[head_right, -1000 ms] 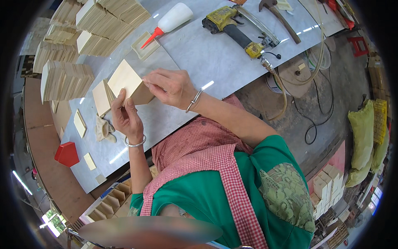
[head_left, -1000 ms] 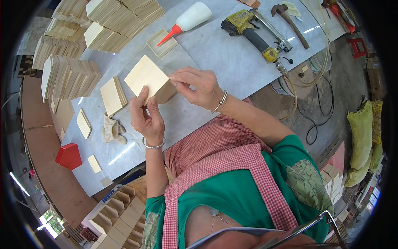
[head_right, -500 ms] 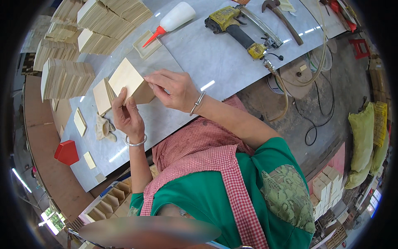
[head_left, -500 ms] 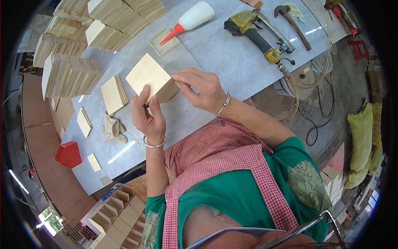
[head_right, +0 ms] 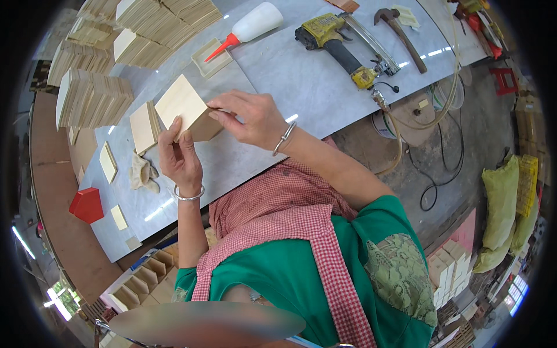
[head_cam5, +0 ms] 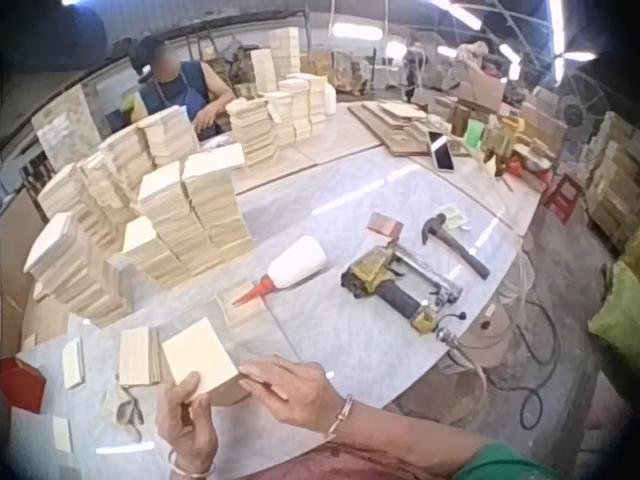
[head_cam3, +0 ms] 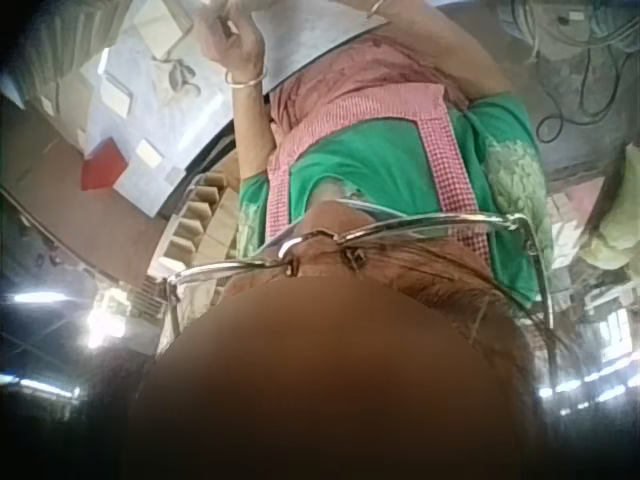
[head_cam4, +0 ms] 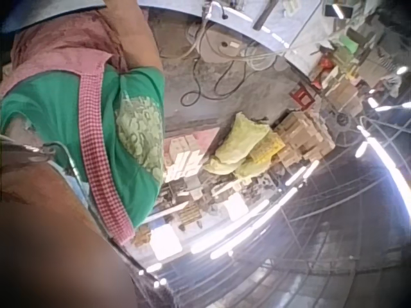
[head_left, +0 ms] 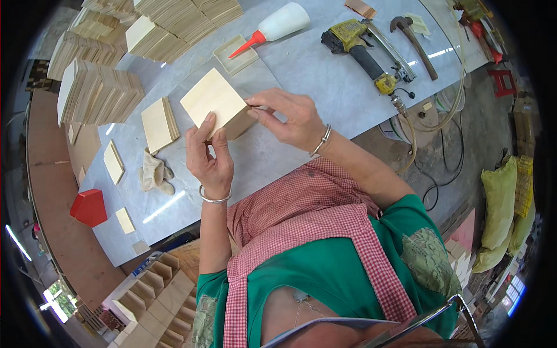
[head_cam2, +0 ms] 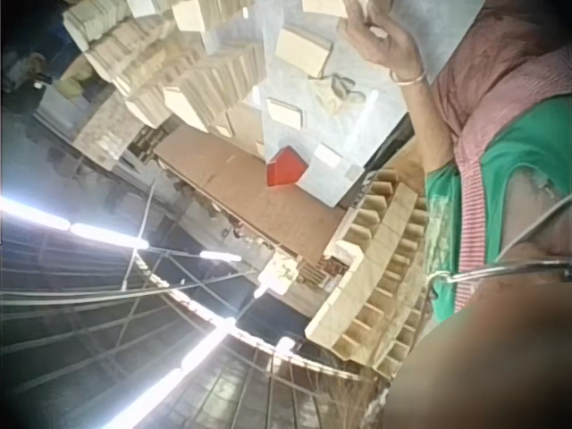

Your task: The person assembles wooden birdhouses from wooden boards by applying wood glue with a glue bottle and then securing the pieces with a nail gun.

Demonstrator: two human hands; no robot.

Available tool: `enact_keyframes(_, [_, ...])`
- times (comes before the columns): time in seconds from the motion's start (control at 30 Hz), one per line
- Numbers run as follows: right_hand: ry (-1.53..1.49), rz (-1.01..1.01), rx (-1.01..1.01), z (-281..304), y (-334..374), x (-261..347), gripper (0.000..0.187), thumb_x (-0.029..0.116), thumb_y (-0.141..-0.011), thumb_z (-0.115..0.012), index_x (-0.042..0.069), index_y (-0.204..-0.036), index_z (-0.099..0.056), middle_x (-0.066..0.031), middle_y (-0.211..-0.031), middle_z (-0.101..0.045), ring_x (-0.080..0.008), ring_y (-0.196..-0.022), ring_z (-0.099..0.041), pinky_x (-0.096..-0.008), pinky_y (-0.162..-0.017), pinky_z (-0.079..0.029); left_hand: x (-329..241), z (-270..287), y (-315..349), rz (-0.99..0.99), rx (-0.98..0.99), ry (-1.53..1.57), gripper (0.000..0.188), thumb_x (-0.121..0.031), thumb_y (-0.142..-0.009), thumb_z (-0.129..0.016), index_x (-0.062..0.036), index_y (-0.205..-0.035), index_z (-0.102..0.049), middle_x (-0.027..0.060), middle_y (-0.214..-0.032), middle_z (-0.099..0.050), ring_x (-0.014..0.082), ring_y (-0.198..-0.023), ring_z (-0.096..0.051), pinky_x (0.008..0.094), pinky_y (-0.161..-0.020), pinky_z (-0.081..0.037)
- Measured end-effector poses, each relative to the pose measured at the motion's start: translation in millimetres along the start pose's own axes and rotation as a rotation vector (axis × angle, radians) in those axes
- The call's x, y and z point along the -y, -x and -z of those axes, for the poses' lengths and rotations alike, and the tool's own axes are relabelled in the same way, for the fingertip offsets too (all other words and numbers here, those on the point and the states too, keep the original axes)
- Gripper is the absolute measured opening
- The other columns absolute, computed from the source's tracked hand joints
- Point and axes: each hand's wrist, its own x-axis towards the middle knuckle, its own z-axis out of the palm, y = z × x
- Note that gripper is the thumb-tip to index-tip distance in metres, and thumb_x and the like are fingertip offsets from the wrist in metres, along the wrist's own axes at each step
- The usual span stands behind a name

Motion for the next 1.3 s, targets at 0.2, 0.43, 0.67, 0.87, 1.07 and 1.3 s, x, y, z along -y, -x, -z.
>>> enact_keyframes(0.2, [-0.003,0.131,0.102,3.0,-24.2,-5.9,0.024,0.009,-0.075,-0.069,0.01,-0.099,-0.067,-0.0045,-0.081,-0.066,-0.0184,-0.07,-0.063,-0.0278,-0.06,-0.05,0.3,-0.1,0.6,-0.028,-0.012,0.002,0.025,-0.003,-0.089,-0.057,0.0035,-0.113,-0.056,0.0068,-0.092,-0.054,0.0112,-0.078,-0.053,0.0212,-0.069,-0.045])
enact_keyframes(0.43, [-0.12,0.012,0.197,4.5,-28.2,-5.1,0.023,0.002,-0.075,-0.066,0.012,-0.095,-0.071,-0.0043,-0.075,-0.065,-0.0175,-0.066,-0.06,-0.0275,-0.059,-0.048,0.1,0.6,0.7,-0.031,-0.017,0.018,0.025,-0.002,-0.088,-0.058,0.0033,-0.112,-0.057,0.0089,-0.093,-0.055,0.0128,-0.079,-0.054,0.022,-0.068,-0.046])
enact_keyframes(0.67, [-0.133,-0.011,0.206,4.8,-28.9,-5.3,0.022,0.002,-0.075,-0.066,0.012,-0.094,-0.071,-0.0042,-0.076,-0.066,-0.0167,-0.066,-0.06,-0.027,-0.059,-0.048,-2.6,-0.9,-0.1,-0.035,-0.036,0.006,0.025,-0.002,-0.087,-0.059,0.0027,-0.112,-0.058,0.0093,-0.091,-0.055,0.0131,-0.078,-0.054,0.0217,-0.066,-0.046])
enact_keyframes(0.87, [-0.092,-0.062,0.292,12.2,-29.6,-1.4,0.018,0.001,-0.078,-0.066,0.008,-0.094,-0.071,-0.0038,-0.087,-0.069,-0.0133,-0.076,-0.064,-0.0233,-0.067,-0.051,-3.7,-3.1,-1.9,-0.045,-0.06,0.005,0.024,-0.003,-0.086,-0.061,0.0021,-0.109,-0.059,0.0079,-0.087,-0.054,0.0113,-0.071,-0.051,0.0204,-0.059,-0.043])
enact_keyframes(1.07, [0.223,-0.09,0.243,56.7,-34.8,-12.4,0.033,0.009,-0.078,-0.068,0.007,-0.11,-0.062,-0.0093,-0.107,-0.064,-0.021,-0.091,-0.063,-0.0312,-0.078,-0.05,-2.9,-2.3,-3.2,-0.052,-0.098,0.008,0.024,-0.004,-0.084,-0.063,0.0008,-0.108,-0.061,0.0061,-0.083,-0.054,0.0101,-0.066,-0.048,0.0204,-0.054,-0.039])
enact_keyframes(1.3, [1.134,-0.475,0.401,155.7,-8.9,-62.9,0.071,0.028,-0.074,-0.068,0.005,-0.133,-0.035,-0.0215,-0.106,-0.058,-0.0381,-0.094,-0.057,-0.0455,-0.08,-0.048,-4.9,-2.7,-6.5,-0.092,-0.121,0.003,0.028,0.0,-0.079,-0.066,-0.0022,-0.107,-0.063,0.0078,-0.08,-0.053,0.0118,-0.06,-0.05,0.0227,-0.047,-0.042])
